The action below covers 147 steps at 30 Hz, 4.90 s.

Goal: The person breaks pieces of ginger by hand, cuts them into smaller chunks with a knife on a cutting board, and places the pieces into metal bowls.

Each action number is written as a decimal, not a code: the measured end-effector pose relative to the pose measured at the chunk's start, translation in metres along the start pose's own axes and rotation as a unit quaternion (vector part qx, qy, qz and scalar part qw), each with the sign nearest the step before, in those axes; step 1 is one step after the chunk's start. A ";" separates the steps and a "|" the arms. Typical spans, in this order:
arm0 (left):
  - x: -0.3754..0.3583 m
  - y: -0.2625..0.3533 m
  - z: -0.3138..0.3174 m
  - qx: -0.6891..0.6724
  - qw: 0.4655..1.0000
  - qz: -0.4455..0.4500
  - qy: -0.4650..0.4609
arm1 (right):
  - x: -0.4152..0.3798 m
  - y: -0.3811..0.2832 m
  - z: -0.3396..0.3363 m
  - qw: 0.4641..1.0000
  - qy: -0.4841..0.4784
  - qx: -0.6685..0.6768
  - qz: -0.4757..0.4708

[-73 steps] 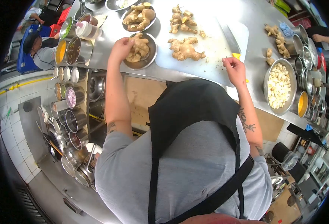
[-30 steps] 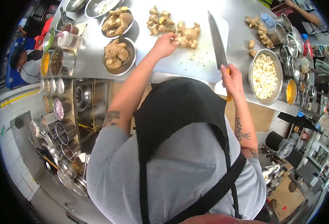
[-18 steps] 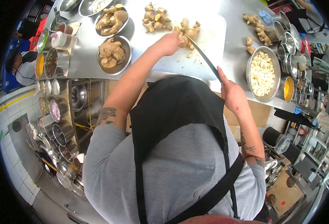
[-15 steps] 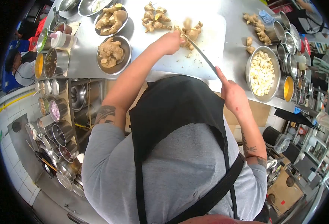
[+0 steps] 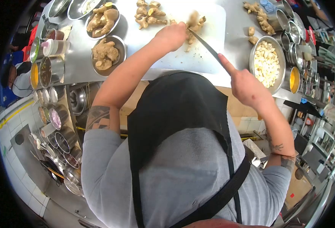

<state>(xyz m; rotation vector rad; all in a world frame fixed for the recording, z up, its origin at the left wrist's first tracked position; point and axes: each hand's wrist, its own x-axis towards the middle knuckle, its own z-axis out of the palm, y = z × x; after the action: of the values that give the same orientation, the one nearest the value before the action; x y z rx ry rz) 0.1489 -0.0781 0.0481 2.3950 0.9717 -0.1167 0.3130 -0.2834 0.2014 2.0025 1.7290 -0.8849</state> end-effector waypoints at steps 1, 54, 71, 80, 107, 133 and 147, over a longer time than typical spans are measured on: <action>0.001 0.000 0.001 -0.006 1.000 -0.003 0.004 | 0.003 0.003 -0.005 1.000 -0.001 0.009 -0.011; -0.011 0.000 -0.014 -0.111 0.964 0.140 0.197 | 0.045 -0.026 0.054 0.994 0.095 0.001 0.045; 0.021 -0.001 0.049 -0.165 0.984 -0.006 0.062 | -0.013 0.051 0.099 0.904 0.258 0.334 0.067; 0.016 0.007 0.028 -0.153 0.988 0.007 -0.007 | 0.062 0.017 0.082 0.933 0.243 0.266 0.006; 0.010 -0.006 0.054 -0.144 0.984 0.071 0.078 | 0.181 0.010 0.096 0.934 0.206 0.288 0.048; 0.029 -0.094 -0.027 -0.083 0.942 -0.003 0.326 | 0.164 0.064 0.109 0.799 0.218 0.556 0.064; -0.006 -0.001 -0.017 0.128 0.963 0.165 -0.171 | 0.163 0.062 0.113 0.789 0.228 0.566 0.073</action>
<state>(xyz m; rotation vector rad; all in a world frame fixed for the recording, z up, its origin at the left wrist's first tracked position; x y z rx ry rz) 0.1415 -0.0724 0.0638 2.6149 0.4110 -0.5414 0.3573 -0.2432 0.0025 3.2678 1.2405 -1.7667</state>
